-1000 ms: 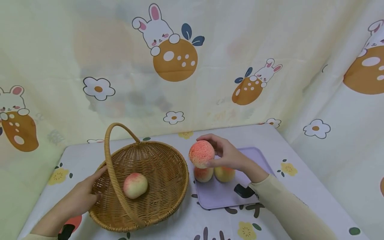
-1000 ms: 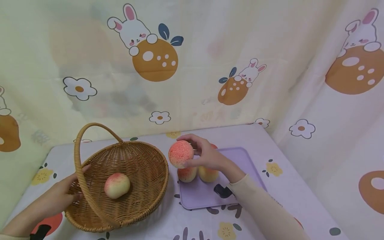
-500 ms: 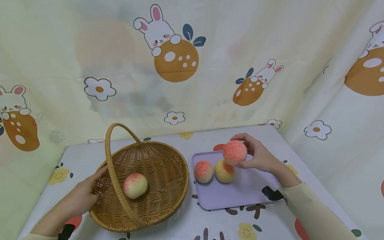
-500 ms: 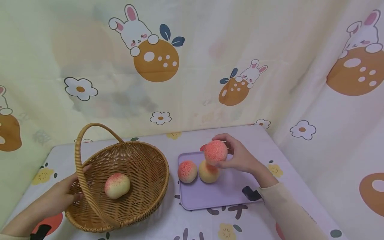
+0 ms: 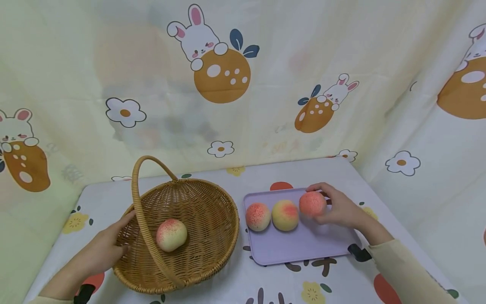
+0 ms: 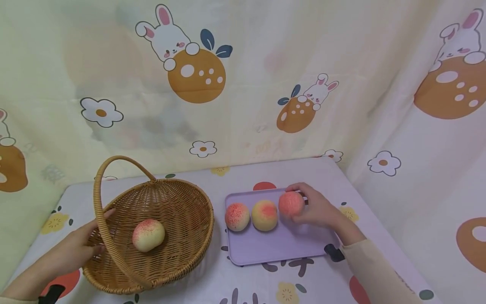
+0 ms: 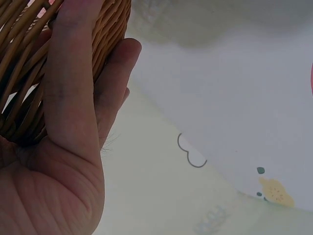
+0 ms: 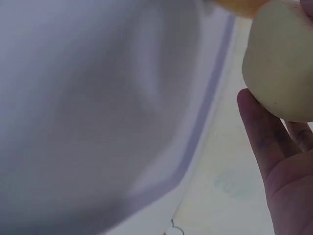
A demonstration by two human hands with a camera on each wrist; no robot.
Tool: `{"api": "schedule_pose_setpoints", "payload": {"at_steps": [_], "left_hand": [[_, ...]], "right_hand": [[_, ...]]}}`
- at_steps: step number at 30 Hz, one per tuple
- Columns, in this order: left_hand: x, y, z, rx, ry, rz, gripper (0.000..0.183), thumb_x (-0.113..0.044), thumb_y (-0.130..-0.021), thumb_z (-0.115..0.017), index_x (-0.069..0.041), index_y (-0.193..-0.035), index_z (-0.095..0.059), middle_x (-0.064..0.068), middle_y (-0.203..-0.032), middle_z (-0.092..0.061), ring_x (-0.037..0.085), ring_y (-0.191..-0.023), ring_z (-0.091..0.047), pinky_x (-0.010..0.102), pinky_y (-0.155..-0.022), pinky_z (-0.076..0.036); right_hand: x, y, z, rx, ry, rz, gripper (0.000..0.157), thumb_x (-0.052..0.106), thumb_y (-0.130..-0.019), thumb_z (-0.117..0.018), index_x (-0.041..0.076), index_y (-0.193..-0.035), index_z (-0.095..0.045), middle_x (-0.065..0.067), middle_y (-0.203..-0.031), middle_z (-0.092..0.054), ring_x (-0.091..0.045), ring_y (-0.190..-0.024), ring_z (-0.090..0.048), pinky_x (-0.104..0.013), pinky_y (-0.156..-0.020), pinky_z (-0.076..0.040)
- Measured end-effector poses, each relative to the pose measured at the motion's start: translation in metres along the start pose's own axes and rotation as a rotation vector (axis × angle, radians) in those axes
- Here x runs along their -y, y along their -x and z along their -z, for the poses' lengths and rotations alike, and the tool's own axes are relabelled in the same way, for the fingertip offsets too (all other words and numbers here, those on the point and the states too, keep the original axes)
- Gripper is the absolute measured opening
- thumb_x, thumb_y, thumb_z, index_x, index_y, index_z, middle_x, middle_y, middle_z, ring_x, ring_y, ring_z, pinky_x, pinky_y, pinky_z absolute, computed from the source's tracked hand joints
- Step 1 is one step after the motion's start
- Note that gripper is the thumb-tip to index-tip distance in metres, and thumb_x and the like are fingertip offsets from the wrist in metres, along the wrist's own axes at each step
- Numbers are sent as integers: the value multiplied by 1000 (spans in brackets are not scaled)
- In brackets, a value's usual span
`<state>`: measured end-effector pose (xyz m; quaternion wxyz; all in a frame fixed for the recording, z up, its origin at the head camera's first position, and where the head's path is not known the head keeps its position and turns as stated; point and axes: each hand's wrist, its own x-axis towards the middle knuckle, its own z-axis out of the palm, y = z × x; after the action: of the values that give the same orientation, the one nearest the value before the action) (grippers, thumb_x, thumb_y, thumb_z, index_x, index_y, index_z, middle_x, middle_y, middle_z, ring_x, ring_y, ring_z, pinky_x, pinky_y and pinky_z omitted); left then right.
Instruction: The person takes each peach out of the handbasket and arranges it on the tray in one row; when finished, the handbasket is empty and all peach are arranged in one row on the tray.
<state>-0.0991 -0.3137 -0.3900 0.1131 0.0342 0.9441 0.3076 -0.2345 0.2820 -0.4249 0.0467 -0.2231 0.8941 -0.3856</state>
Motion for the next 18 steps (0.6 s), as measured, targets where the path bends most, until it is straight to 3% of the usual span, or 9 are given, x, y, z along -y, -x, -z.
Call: {"api": "schedule_pose_setpoints", "payload": {"at_steps": [8, 18], "left_hand": [[-1, 0, -1, 16, 14, 7, 88, 3, -86, -65, -1, -160, -18, 43, -151, -27, 63, -134, -30, 72, -97, -39], [0, 0, -1, 9, 5, 13, 87, 3, -86, -65, 0, -160, -19, 42, -151, -30, 63, -133, -32, 72, -96, -40]], "right_hand": [[-18, -1, -14, 56, 60, 6, 72, 14, -64, -92, 20, -127, -56, 0, -123, -59, -25, -106, -58, -40, -83, -53], [-13, -3, -20, 101, 58, 19, 75, 16, -68, -91, 12, -132, -55, -1, -124, -60, -24, -109, -58, -39, -86, -53]]}}
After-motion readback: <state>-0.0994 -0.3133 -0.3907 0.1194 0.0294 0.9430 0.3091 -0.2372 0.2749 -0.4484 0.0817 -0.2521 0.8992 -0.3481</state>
